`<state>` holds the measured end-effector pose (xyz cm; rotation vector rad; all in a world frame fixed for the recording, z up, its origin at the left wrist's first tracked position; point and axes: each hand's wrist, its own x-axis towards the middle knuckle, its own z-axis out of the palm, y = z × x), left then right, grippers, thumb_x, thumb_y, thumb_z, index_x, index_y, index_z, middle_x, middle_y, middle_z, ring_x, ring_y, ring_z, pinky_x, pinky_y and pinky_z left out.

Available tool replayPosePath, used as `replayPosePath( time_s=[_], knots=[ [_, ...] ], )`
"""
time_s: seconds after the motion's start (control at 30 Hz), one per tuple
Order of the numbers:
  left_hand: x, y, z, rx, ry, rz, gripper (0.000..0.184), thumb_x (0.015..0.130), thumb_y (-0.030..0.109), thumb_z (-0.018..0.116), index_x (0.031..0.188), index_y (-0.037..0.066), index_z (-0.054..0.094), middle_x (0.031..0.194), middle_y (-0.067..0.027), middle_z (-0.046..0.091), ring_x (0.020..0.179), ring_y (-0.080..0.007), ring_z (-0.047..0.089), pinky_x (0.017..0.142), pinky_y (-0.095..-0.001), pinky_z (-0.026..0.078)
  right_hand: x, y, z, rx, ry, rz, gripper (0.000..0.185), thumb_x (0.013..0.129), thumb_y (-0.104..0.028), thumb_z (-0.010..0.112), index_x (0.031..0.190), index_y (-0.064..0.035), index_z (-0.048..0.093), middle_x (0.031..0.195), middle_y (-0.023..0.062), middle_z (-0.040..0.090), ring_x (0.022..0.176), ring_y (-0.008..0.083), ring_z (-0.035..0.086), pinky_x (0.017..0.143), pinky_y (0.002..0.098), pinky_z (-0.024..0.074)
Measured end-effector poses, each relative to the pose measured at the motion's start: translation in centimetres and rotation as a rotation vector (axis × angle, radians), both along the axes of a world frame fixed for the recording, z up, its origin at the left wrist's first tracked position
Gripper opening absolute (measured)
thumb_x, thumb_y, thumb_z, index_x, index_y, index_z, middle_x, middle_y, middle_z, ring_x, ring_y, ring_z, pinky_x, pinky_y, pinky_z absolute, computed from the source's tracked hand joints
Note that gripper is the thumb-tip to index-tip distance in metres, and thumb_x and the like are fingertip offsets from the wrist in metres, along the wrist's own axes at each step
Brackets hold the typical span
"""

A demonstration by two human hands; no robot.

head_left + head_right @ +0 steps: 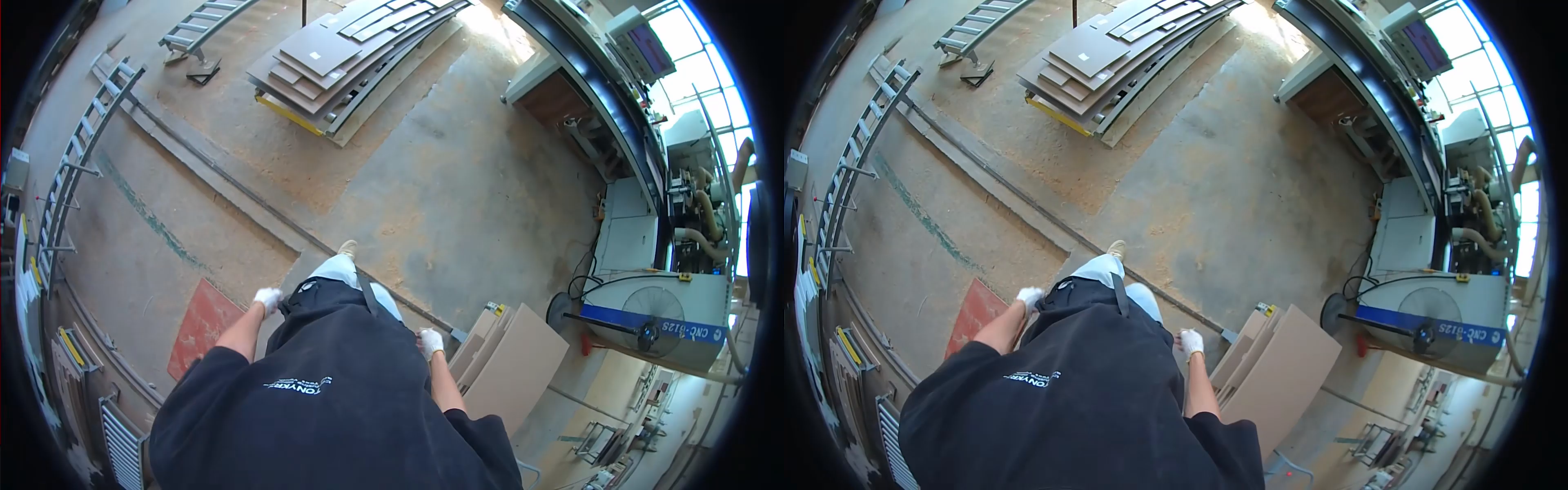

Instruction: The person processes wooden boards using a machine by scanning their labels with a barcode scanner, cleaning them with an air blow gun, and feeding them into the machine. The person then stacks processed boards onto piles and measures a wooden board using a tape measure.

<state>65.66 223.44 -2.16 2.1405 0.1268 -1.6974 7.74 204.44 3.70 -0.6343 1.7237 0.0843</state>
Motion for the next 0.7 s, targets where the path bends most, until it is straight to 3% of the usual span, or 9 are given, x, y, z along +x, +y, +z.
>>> replayPosePath(
  time_s=[0.07,0.1,0.13,0.27,0.37,0.6,0.63,0.67,0.7],
  knots=[
    [3.8,-14.5,2.4,-0.140,-0.260,-0.370,0.029,0.094,0.029,0.062,0.081,0.007,0.073,0.078,-0.0160,0.073,0.067,-0.0301,0.071,0.064,-0.0439,0.057,-2.0,-2.0,-4.1,-0.492,0.280,1.427,0.032,0.107,-0.031,0.054,0.106,-0.0113,0.080,0.102,0.0184,0.081,0.084,0.0337,0.080,0.066,0.0436,0.0614],
    [5.3,-21.6,3.9,-0.186,-0.340,-0.373,0.031,0.096,0.034,0.062,0.091,0.006,0.074,0.086,-0.0179,0.075,0.080,-0.0339,0.073,0.074,-0.0444,0.057,-1.2,-2.6,-3.1,-0.493,0.204,0.899,0.025,0.105,-0.026,0.061,0.108,-0.0101,0.080,0.108,0.0219,0.080,0.092,0.0379,0.081,0.071,0.0458,0.0631],
    [6.8,-28.8,5.6,-0.230,-0.421,-0.379,0.036,0.097,0.039,0.063,0.101,0.005,0.075,0.094,-0.0198,0.078,0.094,-0.0376,0.074,0.084,-0.0450,0.057,-0.4,-4.7,-2.5,-0.448,0.198,0.784,0.024,0.104,-0.026,0.061,0.107,-0.0100,0.080,0.107,0.0217,0.080,0.091,0.0376,0.081,0.070,0.0456,0.0629],
    [8.8,-52.2,16.4,-0.675,-0.386,-0.191,0.026,0.104,0.030,0.071,0.102,0.004,0.072,0.089,-0.0054,0.074,0.083,-0.0168,0.065,0.079,-0.0345,0.053,0.8,-16.5,-2.3,-0.307,0.218,0.853,0.022,0.103,-0.024,0.063,0.105,-0.0097,0.079,0.104,0.0209,0.080,0.088,0.0364,0.080,0.068,0.0448,0.0620],
    [8.8,-63.3,19.6,-0.699,-0.488,-0.295,0.027,0.102,0.029,0.070,0.108,0.003,0.074,0.094,-0.0063,0.077,0.090,-0.0175,0.069,0.085,-0.0336,0.054,1.6,-28.9,-3.8,-0.320,0.213,0.927,0.020,0.103,-0.023,0.063,0.103,-0.0095,0.078,0.102,0.0202,0.080,0.085,0.0355,0.080,0.066,0.0442,0.0613],
    [6.5,-69.5,2.1,-0.150,-0.332,-0.373,0.040,0.089,0.041,0.065,0.091,0.005,0.082,0.092,-0.0198,0.080,0.089,-0.0341,0.076,0.084,-0.0447,0.058,3.1,-62.5,-5.5,-0.723,0.252,1.413,0.017,0.101,-0.021,0.065,0.099,-0.0089,0.077,0.097,0.0188,0.080,0.079,0.0334,0.079,0.061,0.0429,0.0596],
    [6.4,-68.3,-0.2,0.014,-0.322,-0.417,0.039,0.090,0.036,0.063,0.101,0.005,0.085,0.098,-0.0201,0.082,0.092,-0.0339,0.077,0.084,-0.0443,0.059,3.5,-67.5,-5.3,-0.752,0.259,1.367,0.016,0.101,-0.020,0.066,0.098,-0.0088,0.077,0.097,0.0186,0.080,0.079,0.0331,0.079,0.060,0.0427,0.0594],
    [5.7,-67.9,1.2,0.116,-0.249,-0.221,0.040,0.091,0.034,0.062,0.109,0.006,0.084,0.110,-0.0202,0.082,0.096,-0.0317,0.078,0.086,-0.0437,0.059,5.1,-72.7,-3.1,-0.307,-0.043,0.650,0.014,0.101,-0.021,0.066,0.095,-0.0105,0.072,0.090,0.0116,0.075,0.070,0.0253,0.072,0.053,0.0371,0.0514],
    [6.9,-66.5,-4.8,0.135,-0.191,-0.603,0.042,0.096,0.036,0.062,0.121,0.007,0.080,0.109,-0.0154,0.081,0.092,-0.0300,0.076,0.083,-0.0478,0.059,6.5,-77.9,-1.0,-0.078,-0.108,-0.207,0.014,0.101,-0.022,0.066,0.091,-0.0122,0.067,0.083,0.0045,0.070,0.060,0.0176,0.064,0.046,0.0316,0.0434]
  ],
)
